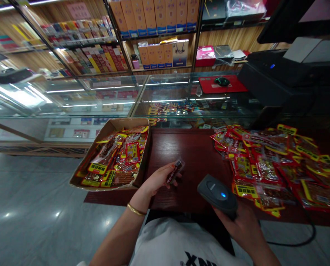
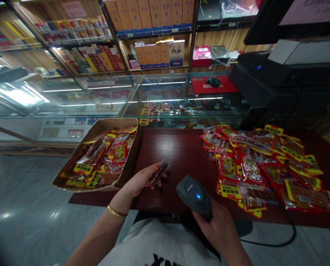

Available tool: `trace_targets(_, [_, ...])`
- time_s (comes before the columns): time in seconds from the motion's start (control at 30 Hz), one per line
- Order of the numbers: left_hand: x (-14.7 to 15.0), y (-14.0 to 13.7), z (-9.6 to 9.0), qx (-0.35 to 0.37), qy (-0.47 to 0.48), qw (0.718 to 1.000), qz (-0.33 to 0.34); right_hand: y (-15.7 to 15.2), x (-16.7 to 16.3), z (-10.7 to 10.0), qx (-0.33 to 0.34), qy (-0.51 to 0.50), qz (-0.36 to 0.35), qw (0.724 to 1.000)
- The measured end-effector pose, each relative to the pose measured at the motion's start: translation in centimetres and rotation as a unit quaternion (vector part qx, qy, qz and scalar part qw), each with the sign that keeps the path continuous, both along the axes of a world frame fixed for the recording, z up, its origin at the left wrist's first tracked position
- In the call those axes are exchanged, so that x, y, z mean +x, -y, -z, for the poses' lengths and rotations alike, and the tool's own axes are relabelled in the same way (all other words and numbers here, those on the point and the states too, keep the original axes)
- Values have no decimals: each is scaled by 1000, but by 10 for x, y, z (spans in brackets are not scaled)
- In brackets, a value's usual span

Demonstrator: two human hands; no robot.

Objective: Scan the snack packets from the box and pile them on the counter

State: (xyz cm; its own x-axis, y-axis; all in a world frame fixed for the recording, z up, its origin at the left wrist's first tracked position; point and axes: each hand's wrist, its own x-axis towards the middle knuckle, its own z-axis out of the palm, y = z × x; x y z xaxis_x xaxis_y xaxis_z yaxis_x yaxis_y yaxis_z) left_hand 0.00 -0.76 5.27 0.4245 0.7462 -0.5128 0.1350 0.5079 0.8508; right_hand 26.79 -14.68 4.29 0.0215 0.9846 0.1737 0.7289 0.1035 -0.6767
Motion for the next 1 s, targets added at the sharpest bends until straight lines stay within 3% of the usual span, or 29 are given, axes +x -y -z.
trace_targets(0.3, [3, -1, -1, -4, 2, 1000, 16, 4, 2, 5, -10, 6, -7, 1000])
trace_targets(0.5, [17, -4, 1, -31, 40, 999, -12, 4, 3, 4, 21, -28, 24, 999])
trace_targets(0.6, [47, -11, 7, -15, 57, 998, 13, 9, 7, 3, 32, -51, 48, 997])
trace_targets(0.83, [156, -26, 22, 37, 52, 989, 133, 38, 32, 14, 45, -81, 107, 990])
trace_targets(0.9, [175, -30, 27, 76, 50, 989, 119, 47, 40, 15, 49, -82, 125, 988])
trace_targets(1.0, [187, -33, 35, 139, 55, 988, 35, 54, 48, 11, 49, -76, 147, 985])
